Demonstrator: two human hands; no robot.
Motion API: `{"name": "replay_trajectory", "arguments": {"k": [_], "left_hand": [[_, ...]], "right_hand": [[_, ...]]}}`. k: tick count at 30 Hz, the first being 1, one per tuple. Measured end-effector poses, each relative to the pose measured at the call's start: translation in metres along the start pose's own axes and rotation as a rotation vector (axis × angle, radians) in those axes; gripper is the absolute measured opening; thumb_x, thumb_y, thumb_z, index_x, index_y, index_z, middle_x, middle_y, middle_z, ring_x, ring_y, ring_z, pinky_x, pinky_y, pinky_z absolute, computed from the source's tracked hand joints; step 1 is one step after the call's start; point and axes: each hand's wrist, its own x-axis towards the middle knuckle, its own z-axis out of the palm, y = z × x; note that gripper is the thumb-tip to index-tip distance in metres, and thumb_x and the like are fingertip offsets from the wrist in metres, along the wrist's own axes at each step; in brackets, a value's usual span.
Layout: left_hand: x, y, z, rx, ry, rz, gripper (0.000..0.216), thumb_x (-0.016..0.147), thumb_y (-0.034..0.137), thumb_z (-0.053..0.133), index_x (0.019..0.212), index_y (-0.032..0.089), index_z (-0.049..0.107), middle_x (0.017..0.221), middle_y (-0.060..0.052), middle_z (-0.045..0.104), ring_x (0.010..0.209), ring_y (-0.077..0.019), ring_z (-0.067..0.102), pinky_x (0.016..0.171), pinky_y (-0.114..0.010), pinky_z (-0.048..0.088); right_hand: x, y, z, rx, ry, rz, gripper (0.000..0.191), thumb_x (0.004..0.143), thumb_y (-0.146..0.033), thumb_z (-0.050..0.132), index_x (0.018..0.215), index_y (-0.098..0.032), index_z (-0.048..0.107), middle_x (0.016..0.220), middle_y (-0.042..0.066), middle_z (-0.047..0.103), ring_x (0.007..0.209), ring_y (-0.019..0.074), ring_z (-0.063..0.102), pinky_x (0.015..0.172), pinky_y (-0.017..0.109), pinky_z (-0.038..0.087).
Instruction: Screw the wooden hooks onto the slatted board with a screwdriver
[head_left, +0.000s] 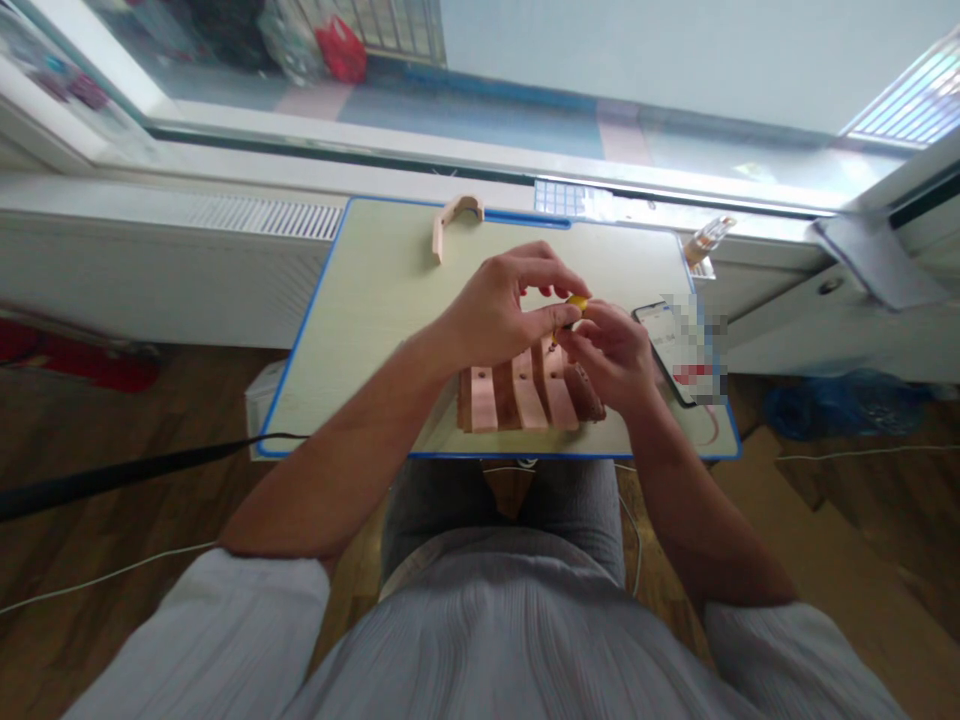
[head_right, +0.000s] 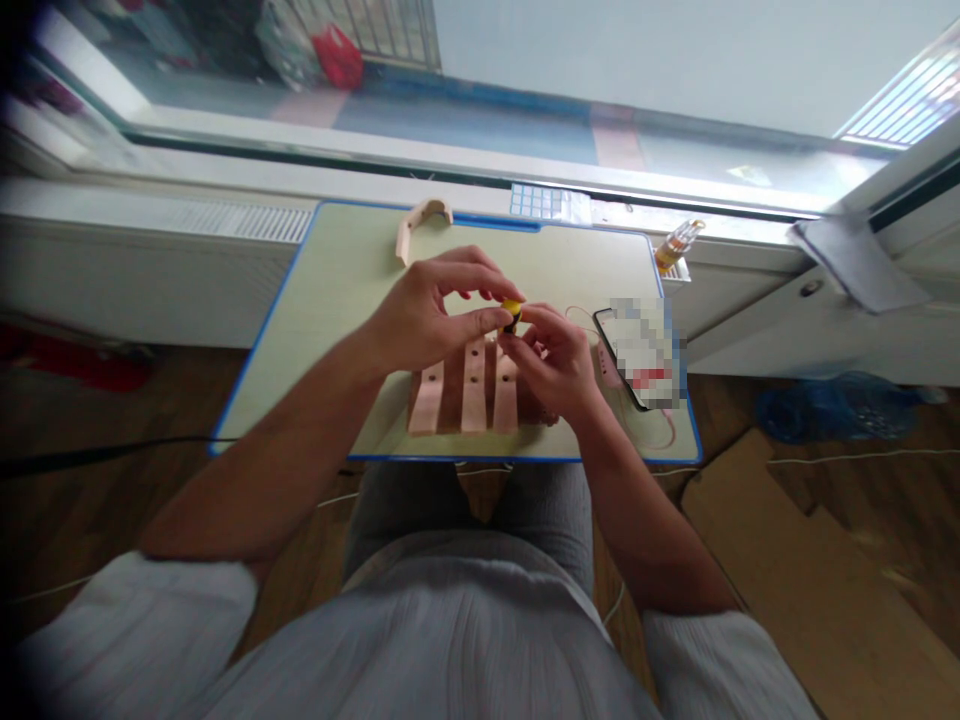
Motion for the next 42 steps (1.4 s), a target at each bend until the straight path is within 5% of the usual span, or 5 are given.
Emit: {"name": "replay_trajectory", "arguments": {"k": [16, 22, 26, 36, 42], "left_hand": [[-0.001, -0.002, 0.006, 0.007, 0.064, -0.043, 0.012, 0.088, 0.029, 0.086, 0.096, 0.022, 0.08, 0.099, -0.005, 0.08, 0.092, -0.0201, 0.072, 0.086, -0.04, 0.061], [-0.001, -0.001, 0.002, 0.005, 0.014, -0.003, 0.012, 0.092, 0.024, 0.082, 0.104, 0.023, 0.085, 0.106, -0.006, 0.08, 0.098, -0.0204, 0.073, 0.093, -0.04, 0.062], [-0.001, -0.002, 0.001, -0.002, -0.002, -0.028, 0.014, 0.093, 0.023, 0.08, 0.106, 0.023, 0.086, 0.11, -0.007, 0.08, 0.101, -0.0211, 0.073, 0.094, -0.04, 0.063], [-0.003, -0.007, 0.008, -0.029, 0.062, -0.069, 0.019, 0.086, 0.031, 0.09, 0.101, 0.022, 0.081, 0.105, -0.004, 0.082, 0.096, -0.02, 0.073, 0.091, -0.041, 0.061], [0.0, -0.007, 0.007, -0.009, 0.072, -0.016, 0.009, 0.088, 0.029, 0.087, 0.092, 0.024, 0.082, 0.098, -0.005, 0.08, 0.096, -0.0216, 0.073, 0.09, -0.043, 0.062]], "right_hand": [[0.001, 0.013, 0.007, -0.065, 0.089, 0.076, 0.042, 0.091, -0.056, 0.092, 0.094, -0.029, 0.06, 0.083, -0.004, 0.061, 0.066, 0.0125, 0.054, 0.052, 0.03, 0.038], [-0.003, 0.007, 0.008, -0.007, 0.066, 0.042, 0.032, 0.095, -0.052, 0.089, 0.111, -0.029, 0.076, 0.103, 0.0, 0.068, 0.068, 0.0113, 0.058, 0.055, 0.032, 0.043], [-0.005, 0.005, 0.007, -0.102, 0.084, 0.011, 0.031, 0.096, -0.056, 0.087, 0.106, -0.028, 0.08, 0.105, 0.002, 0.066, 0.067, 0.0105, 0.055, 0.053, 0.031, 0.042], [-0.002, 0.008, 0.013, -0.226, 0.165, -0.058, 0.034, 0.096, -0.042, 0.086, 0.084, -0.027, 0.058, 0.084, -0.003, 0.056, 0.067, 0.0123, 0.05, 0.059, 0.032, 0.042], [-0.002, 0.01, 0.018, -0.128, 0.168, 0.009, 0.04, 0.092, -0.052, 0.089, 0.089, -0.028, 0.057, 0.077, -0.007, 0.054, 0.062, 0.0114, 0.047, 0.055, 0.032, 0.038]]}}
